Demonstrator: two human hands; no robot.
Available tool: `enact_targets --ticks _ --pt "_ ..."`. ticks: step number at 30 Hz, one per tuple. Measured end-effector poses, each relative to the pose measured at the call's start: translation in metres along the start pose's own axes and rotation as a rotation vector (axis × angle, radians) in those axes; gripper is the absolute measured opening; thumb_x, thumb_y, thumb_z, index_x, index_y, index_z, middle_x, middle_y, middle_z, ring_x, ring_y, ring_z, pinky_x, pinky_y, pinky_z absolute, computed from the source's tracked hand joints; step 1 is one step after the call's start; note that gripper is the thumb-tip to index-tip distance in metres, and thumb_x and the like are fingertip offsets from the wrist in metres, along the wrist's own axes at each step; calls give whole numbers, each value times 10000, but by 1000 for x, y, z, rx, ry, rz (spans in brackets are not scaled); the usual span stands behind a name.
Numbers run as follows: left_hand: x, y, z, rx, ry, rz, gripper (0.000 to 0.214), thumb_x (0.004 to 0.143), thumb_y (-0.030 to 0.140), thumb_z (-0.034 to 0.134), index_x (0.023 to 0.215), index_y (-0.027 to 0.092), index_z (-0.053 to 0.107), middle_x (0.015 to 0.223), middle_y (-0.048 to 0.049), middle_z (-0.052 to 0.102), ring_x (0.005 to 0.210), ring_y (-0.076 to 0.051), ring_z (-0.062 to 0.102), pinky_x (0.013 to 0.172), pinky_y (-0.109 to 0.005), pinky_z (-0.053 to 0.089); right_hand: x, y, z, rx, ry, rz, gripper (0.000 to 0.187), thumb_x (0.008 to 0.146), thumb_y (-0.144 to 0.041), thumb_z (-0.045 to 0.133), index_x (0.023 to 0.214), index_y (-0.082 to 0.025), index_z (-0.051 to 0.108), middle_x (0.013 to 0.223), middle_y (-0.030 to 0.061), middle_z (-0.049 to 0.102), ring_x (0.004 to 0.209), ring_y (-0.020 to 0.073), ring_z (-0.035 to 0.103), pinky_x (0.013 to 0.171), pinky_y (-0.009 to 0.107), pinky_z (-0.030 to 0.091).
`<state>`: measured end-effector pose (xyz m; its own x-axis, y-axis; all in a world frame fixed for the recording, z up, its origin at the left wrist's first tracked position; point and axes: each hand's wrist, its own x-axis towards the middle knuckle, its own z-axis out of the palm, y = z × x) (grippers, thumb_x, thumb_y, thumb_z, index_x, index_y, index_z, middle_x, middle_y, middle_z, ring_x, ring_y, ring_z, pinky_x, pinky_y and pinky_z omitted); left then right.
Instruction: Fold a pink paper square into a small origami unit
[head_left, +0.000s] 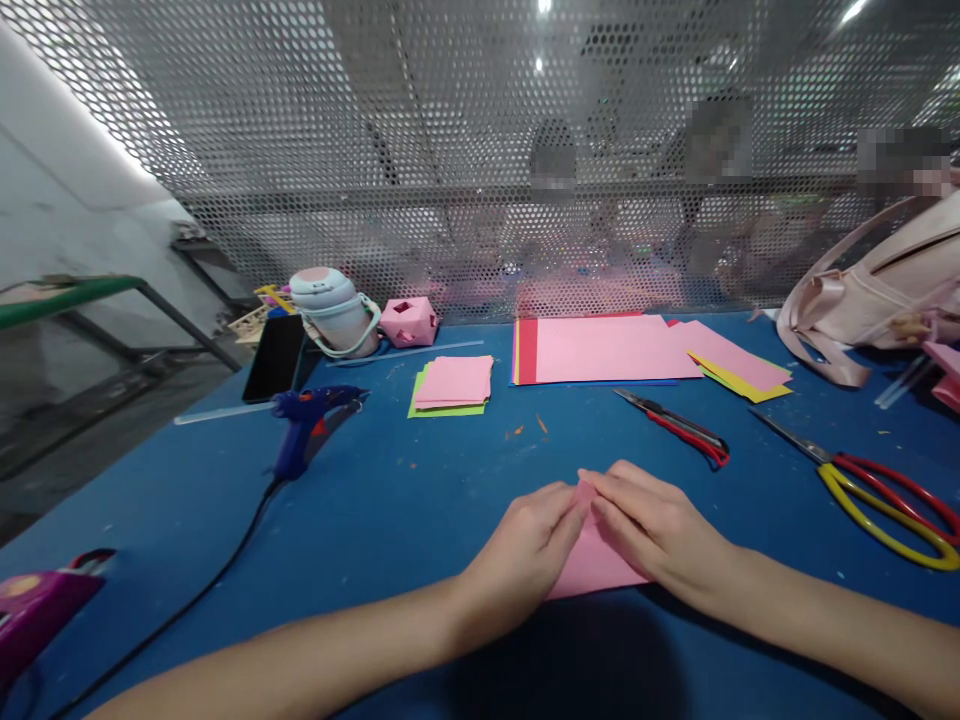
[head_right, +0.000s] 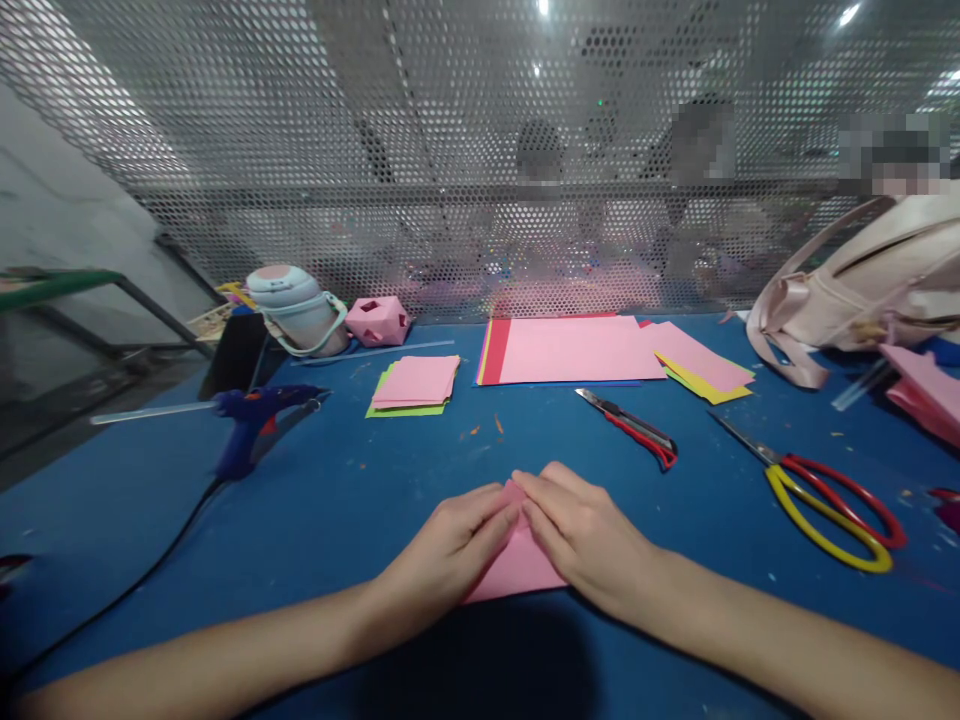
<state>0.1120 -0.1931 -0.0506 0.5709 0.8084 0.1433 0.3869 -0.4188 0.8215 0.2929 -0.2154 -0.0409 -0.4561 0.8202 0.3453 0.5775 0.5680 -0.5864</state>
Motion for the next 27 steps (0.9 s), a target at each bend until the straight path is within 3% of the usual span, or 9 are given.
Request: enact_targets --ticks 6,12,19,23,27 --pt "0 2 -1 21 7 -23 300 922 262 342 680 168 493 697 -10 530 653 -126 458 633 -236 357 0 0 1 8 -7 -2 292 962 -209 405 1194 -160 576 863 68 586 774 167 569 714 303 499" --pt "1 0 -2 -7 27 -84 291 896 286 392 628 175 410 637 32 445 613 -105 398 581 -220 309 4 1 3 66 64 18 184 918 -162 471 1007 -170 632 792 42 612 731 150 560 670 267 460" --pt "2 -4 -3 -95 10 -194 250 867 308 442 690 153 528 661 33 488 646 -107 426 574 -213 312 7 0 0 118 47 193 79 832 -146 555 763 -183 568 666 -26 545 597 106 484 546 229 380" --pt "4 -2 -6 -144 -9 -220 219 839 300 471 761 150 611 704 22 571 680 -120 481 604 -211 349 7 0 0 146 67 146 122 821 -128 548 715 -187 543 640 -39 501 580 96 459 537 222 363" --pt "6 3 -9 -233 -21 -278 181 778 188 485 804 156 661 756 17 646 711 -123 535 657 -206 386 5 4 1 179 83 39 138 826 -85 513 795 -187 600 707 -6 556 637 111 515 581 235 403"
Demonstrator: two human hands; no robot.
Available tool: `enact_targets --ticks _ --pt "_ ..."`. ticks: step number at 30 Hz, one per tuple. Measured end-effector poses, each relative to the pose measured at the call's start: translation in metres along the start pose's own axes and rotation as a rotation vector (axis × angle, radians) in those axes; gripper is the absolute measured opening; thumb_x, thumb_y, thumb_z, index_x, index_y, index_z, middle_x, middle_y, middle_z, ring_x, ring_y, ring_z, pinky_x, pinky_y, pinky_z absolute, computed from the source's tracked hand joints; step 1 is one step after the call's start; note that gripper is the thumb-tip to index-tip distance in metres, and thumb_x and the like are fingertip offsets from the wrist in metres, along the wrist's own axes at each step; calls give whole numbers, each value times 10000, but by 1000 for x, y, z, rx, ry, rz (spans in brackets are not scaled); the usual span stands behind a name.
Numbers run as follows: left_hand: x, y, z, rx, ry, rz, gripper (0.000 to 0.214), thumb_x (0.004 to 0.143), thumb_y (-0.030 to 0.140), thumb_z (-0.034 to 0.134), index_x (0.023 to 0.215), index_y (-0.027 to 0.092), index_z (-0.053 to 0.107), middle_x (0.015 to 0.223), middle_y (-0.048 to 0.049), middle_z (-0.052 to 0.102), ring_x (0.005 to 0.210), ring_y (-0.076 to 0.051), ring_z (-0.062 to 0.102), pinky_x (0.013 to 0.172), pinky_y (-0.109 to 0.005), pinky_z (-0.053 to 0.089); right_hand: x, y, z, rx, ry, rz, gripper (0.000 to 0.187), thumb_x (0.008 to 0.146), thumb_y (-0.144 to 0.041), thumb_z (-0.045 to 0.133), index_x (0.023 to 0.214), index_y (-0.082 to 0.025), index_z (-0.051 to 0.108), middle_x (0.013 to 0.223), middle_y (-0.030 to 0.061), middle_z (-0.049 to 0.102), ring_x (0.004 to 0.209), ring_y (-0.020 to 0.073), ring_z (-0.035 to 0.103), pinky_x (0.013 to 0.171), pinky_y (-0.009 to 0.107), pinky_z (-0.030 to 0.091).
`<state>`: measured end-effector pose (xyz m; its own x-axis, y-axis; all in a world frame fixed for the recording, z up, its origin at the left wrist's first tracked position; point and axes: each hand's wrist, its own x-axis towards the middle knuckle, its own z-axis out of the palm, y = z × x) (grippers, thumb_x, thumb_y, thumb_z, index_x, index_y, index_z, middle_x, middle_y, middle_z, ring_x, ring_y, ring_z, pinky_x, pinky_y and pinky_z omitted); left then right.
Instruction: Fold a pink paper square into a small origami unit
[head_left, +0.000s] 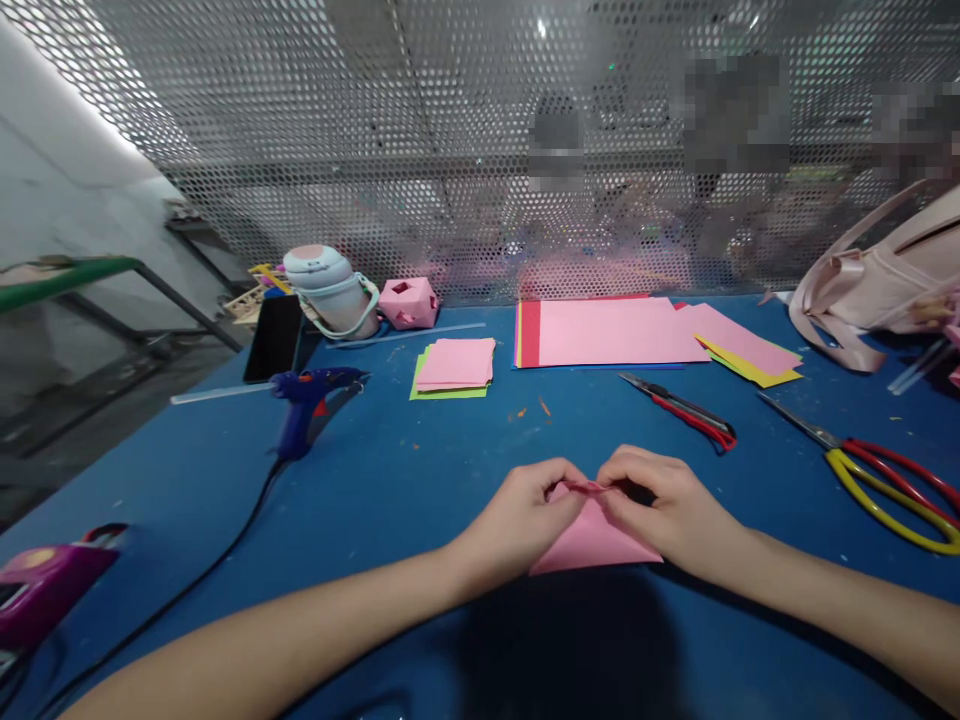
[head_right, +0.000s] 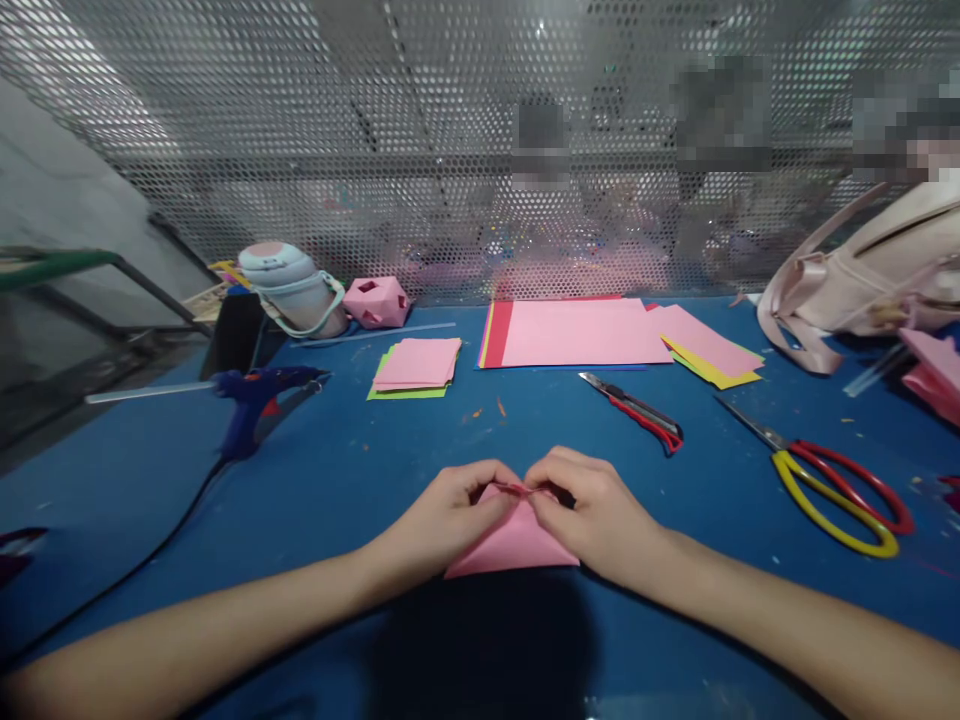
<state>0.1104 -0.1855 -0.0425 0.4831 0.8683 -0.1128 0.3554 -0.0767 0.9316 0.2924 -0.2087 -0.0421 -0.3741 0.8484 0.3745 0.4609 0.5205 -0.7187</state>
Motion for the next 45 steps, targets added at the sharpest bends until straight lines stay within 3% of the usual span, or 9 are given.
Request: enact_targets --ticks 7,16,21,26,32,39,45 --pt "-1 6 -3 -90 -38 -93 163 736 157 521 784 153 677 758 16 674 725 -128 566 672 -202 408 -4 5 -5 -38 -29 -209 189 872 -84 492 931 -181 644 833 50 598 749 130 580 653 246 469" --pt "-1 7 -6 -172 -105 -99 304 668 81 439 848 152 673 815 18 682 776 -131 580 715 -206 411 -5 3 -11 -178 -110 -269 235 899 -87 444 963 -167 656 866 75 577 773 135 567 672 241 483" --pt "-1 12 -8 -171 -136 -130 237 691 157 519 875 135 665 823 -4 668 793 -145 564 718 -218 400 -9 6 -10 -316 -172 -303 256 929 -110 410 969 -154 659 870 82 546 732 128 525 616 232 459" --pt "1 6 -6 -169 -110 -86 211 749 291 604 886 139 657 854 -24 669 810 -156 576 740 -235 415 -6 1 -10 -206 -200 -223 280 915 -119 404 1027 -171 656 877 73 519 782 150 511 698 275 473" --pt "0 4 -7 -105 -61 -8 131 787 241 577 834 156 664 850 -15 685 828 -157 599 779 -243 435 -2 -2 -9 15 -193 -54 208 926 -168 450 976 -204 648 885 49 557 817 146 548 728 282 463" --pt "-2 -1 -5 -31 -12 74 145 789 160 517 824 156 658 840 1 689 806 -138 605 762 -215 442 -2 -5 -3 55 -136 235 61 862 -215 552 921 -206 565 818 -3 590 736 128 546 666 246 447" --pt "-3 1 -6 2 -17 94 153 811 192 515 851 159 658 854 0 681 801 -135 594 752 -214 436 -1 -3 -3 -2 -90 223 102 870 -246 552 789 -193 581 762 -6 584 697 123 544 637 244 422"
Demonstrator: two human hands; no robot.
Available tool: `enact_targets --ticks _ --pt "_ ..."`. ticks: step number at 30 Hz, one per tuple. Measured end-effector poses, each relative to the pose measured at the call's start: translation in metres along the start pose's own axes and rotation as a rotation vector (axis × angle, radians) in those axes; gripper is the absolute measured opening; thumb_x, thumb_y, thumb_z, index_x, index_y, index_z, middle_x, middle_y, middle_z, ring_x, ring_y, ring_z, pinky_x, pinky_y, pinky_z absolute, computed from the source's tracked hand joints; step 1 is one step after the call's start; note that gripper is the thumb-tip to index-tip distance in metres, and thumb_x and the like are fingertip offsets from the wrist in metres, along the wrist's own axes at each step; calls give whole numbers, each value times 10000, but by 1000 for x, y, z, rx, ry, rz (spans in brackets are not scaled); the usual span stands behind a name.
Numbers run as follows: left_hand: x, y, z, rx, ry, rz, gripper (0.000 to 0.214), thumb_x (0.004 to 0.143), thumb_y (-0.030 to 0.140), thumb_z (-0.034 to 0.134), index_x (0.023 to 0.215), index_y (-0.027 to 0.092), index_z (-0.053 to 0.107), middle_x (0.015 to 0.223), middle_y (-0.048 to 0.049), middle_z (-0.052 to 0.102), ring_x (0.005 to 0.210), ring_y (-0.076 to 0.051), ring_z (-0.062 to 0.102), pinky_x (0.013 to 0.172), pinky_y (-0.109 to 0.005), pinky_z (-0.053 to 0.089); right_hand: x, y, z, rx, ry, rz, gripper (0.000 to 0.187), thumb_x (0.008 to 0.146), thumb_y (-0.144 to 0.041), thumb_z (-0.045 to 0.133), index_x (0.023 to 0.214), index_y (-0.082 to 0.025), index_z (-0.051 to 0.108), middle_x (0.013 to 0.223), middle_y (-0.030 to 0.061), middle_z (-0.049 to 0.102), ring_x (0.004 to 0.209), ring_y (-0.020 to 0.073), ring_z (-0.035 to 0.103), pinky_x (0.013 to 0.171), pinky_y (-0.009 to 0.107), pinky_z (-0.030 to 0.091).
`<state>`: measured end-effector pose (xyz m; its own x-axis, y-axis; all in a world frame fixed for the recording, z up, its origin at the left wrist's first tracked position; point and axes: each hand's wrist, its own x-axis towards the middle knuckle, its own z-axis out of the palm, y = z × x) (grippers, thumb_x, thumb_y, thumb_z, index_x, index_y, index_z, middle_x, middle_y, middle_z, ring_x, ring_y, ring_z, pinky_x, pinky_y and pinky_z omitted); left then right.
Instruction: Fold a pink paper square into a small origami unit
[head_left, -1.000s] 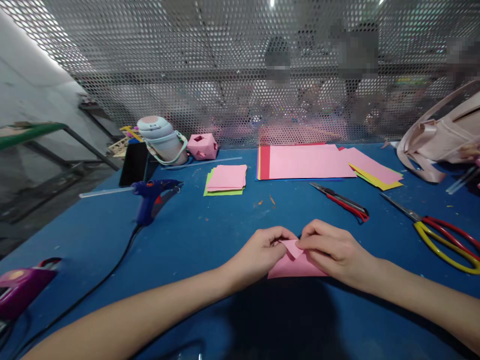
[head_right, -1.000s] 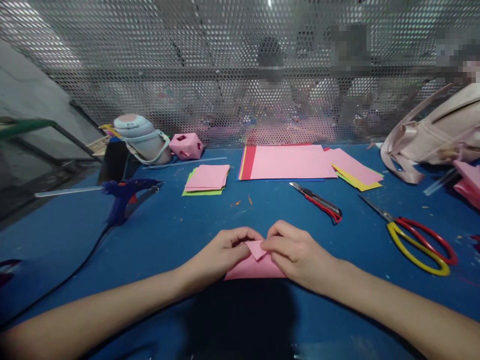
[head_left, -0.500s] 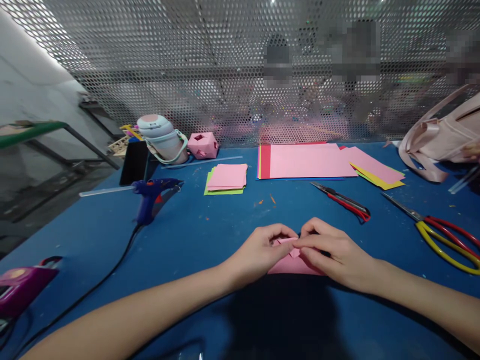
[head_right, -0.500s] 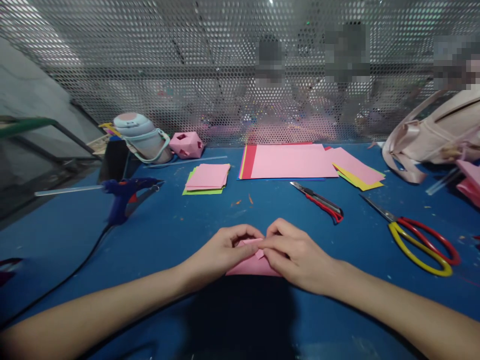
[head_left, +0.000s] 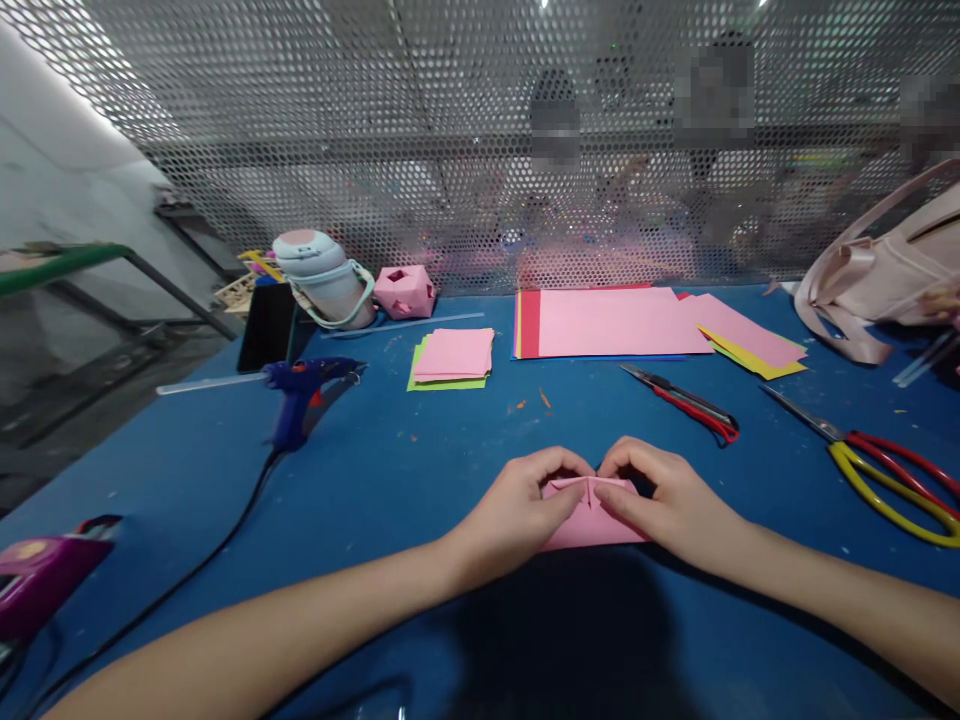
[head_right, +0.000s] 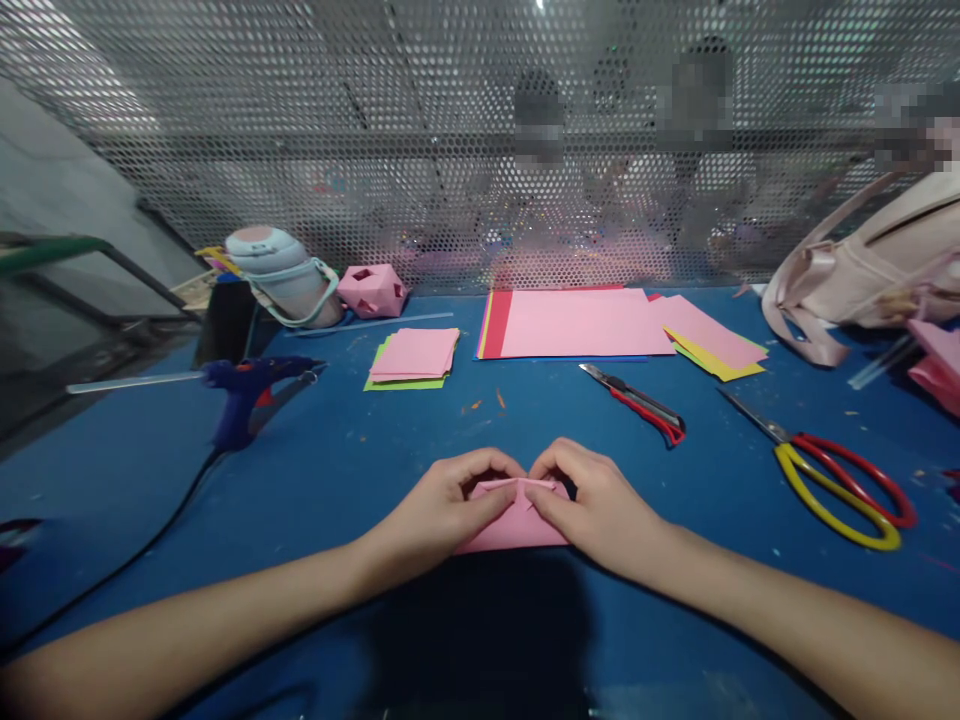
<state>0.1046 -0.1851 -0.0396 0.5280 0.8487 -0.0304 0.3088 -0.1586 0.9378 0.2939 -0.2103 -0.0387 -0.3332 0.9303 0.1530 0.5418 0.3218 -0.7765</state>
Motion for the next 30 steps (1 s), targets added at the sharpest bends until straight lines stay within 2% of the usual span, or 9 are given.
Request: enact_targets --ticks 11,19,22,24,27,30 --pt "0 -1 3 -113 -35 -60 172 757 211 534 886 147 628 822 -12 651 776 -140 583 686 -217 440 0 4 0 -22 60 -106 97 870 -221 569 776 -193 576 748 2 600 684 125 560 625 246 437" --pt "2 0 -2 -70 -83 -90 348 669 75 415 904 157 658 893 -5 677 840 -146 579 753 -229 429 1 11 0 -45 90 -193 111 878 -208 560 768 -194 562 744 10 596 678 127 564 617 253 438" --pt "1 1 -1 -146 -123 -156 412 633 69 438 979 156 644 904 -6 666 776 -135 570 675 -218 421 1 12 0 -46 104 -225 112 882 -202 554 771 -191 561 739 12 591 674 126 560 614 254 437" --pt "1 1 0 -199 -140 -178 356 674 119 510 1008 151 629 917 -16 658 769 -135 568 659 -218 420 1 13 1 -47 107 -239 118 888 -212 550 772 -192 560 738 13 590 671 126 557 610 254 438" --pt "2 1 2 -180 -125 -129 216 781 293 575 922 142 641 875 -28 649 798 -143 563 706 -231 430 1 12 3 -43 93 -276 122 895 -215 535 777 -193 556 739 15 585 665 124 553 596 248 434" --pt "4 -1 3 -150 -99 -93 241 809 373 576 838 141 637 777 -13 622 726 -127 536 660 -221 414 1 10 6 -41 90 -297 109 889 -189 519 784 -195 551 736 12 571 659 121 540 587 242 424"
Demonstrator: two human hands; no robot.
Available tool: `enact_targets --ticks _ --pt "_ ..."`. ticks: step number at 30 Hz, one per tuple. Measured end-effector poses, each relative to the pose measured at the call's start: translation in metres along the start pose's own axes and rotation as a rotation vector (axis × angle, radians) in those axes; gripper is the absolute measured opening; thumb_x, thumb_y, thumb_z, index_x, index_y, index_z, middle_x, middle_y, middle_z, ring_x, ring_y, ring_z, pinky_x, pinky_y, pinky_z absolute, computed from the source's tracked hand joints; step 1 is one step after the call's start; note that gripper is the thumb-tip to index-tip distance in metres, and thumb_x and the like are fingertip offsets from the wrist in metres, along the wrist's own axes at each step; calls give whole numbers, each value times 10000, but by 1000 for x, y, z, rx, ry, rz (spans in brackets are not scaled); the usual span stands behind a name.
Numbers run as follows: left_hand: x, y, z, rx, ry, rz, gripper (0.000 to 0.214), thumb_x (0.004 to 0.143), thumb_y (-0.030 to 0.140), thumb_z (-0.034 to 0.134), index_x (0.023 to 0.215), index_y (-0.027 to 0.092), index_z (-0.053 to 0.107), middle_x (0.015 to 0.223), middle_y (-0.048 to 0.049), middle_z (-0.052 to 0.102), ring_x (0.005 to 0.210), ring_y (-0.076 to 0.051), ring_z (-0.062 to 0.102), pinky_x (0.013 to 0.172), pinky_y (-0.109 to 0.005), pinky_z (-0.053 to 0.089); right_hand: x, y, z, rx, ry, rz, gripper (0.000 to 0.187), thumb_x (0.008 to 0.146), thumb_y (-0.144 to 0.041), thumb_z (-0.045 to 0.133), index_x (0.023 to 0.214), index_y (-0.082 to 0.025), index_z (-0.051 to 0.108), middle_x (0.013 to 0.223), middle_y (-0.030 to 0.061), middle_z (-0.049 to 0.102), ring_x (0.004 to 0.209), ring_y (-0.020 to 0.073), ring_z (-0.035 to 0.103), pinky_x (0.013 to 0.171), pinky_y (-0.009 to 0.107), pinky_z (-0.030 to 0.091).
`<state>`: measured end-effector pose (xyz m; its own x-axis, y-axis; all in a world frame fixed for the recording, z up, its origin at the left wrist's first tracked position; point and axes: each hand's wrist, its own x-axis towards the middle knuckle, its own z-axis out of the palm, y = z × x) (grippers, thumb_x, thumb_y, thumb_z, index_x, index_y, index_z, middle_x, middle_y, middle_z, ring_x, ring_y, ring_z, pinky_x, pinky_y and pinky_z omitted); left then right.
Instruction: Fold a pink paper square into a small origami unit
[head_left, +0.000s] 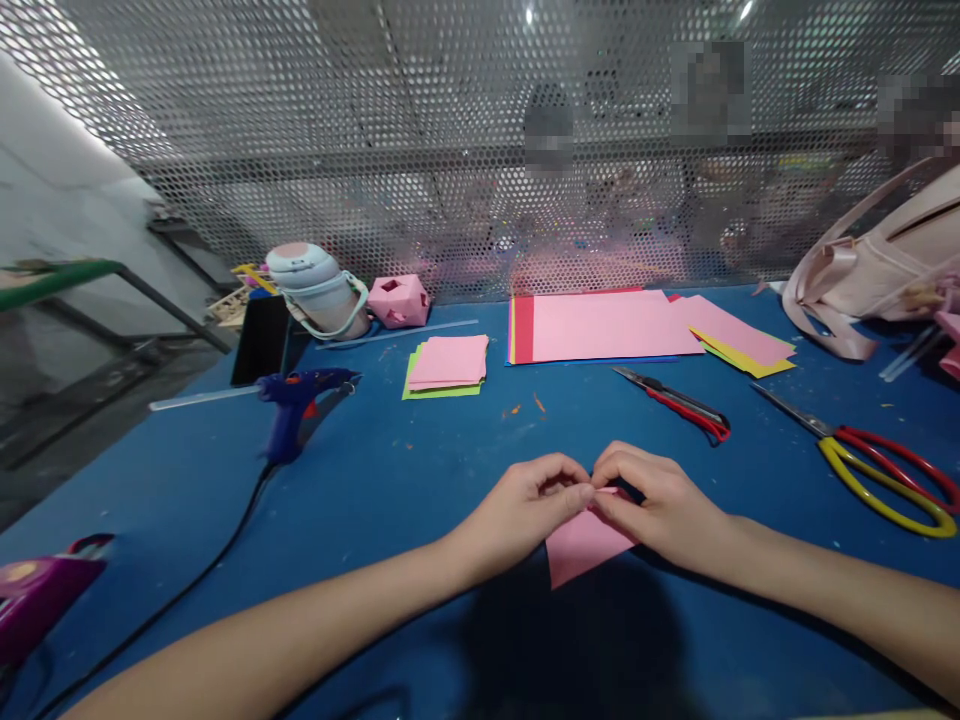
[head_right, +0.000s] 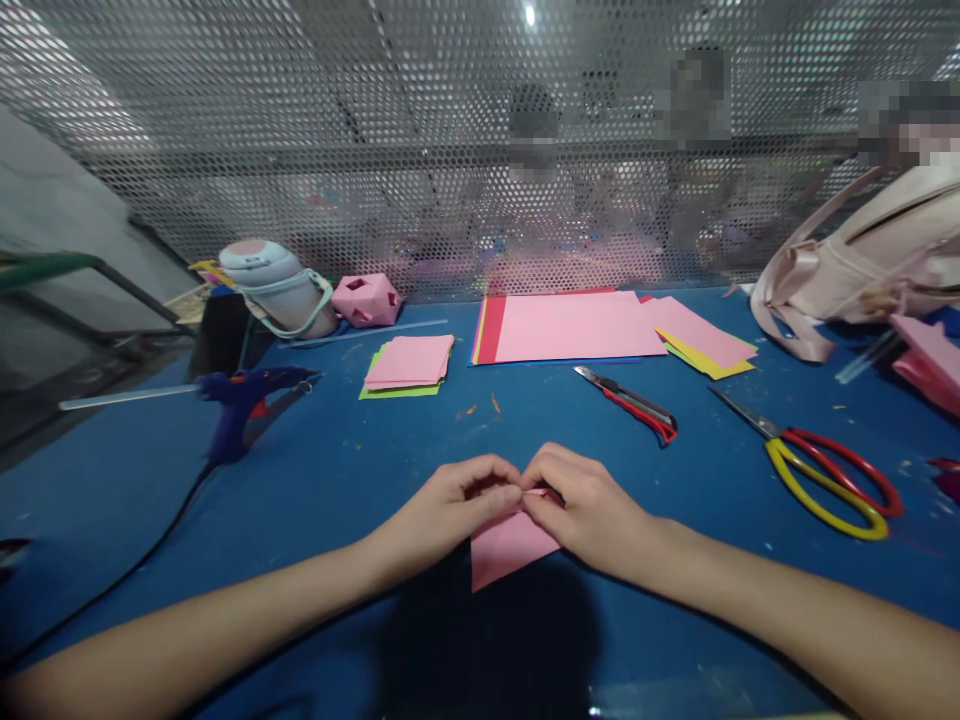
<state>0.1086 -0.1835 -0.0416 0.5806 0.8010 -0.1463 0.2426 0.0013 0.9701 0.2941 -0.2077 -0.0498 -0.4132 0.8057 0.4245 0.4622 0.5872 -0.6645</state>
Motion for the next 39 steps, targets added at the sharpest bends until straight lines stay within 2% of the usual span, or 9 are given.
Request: enact_targets --ticks 4,8,11,14,18,22,28,39 --pt "1 -2 1 -60 35 -20 251 767 393 627 760 142 615 706 10 586 670 -110 505 628 -214 388 2 -6 1 6 13 66 57 836 -158 555 801 -202 558 737 -4 571 666 119 538 608 239 425" --pt "2 -3 0 -157 60 -26 274 745 408 652 716 141 598 661 29 552 622 -89 466 607 -204 365 4 -13 -5 79 -40 264 130 771 -195 642 889 -204 590 796 -11 617 715 126 557 647 242 438" --pt "3 -4 -1 -221 92 -52 277 725 400 677 699 140 583 626 47 518 582 -73 425 563 -190 330 4 -17 -10 147 -64 397 112 770 -213 633 879 -197 611 745 -28 602 662 111 523 593 227 415" --pt "3 -4 -2 -250 95 -68 262 725 380 692 708 139 590 636 47 529 584 -68 427 556 -182 324 4 -17 -12 202 -78 457 44 786 -218 598 800 -187 626 651 -44 550 593 98 471 528 216 369" --pt "2 -5 -2 -230 90 -52 209 739 346 690 746 140 650 692 26 595 635 -81 485 605 -188 375 4 -15 -12 225 -89 473 92 803 -236 575 768 -183 643 610 -45 553 557 95 454 503 220 343" --pt "2 -4 -3 -168 88 -27 176 744 315 684 776 143 702 730 2 653 670 -99 533 651 -199 418 4 -15 -14 206 -101 479 151 827 -259 549 775 -183 669 668 -22 633 605 110 518 548 227 379" --pt "2 -4 -4 -142 105 -52 159 727 291 685 753 136 707 696 -1 668 625 -94 539 611 -192 430 5 -15 -15 169 -130 461 218 864 -267 488 826 -185 687 764 -3 681 695 131 582 622 236 410" --pt "2 1 -7 -85 77 -41 129 728 251 664 732 126 694 669 3 662 602 -88 534 593 -190 423 4 -17 -14 210 -159 487 229 867 -291 481 838 -169 673 740 -1 639 665 122 526 595 227 388"
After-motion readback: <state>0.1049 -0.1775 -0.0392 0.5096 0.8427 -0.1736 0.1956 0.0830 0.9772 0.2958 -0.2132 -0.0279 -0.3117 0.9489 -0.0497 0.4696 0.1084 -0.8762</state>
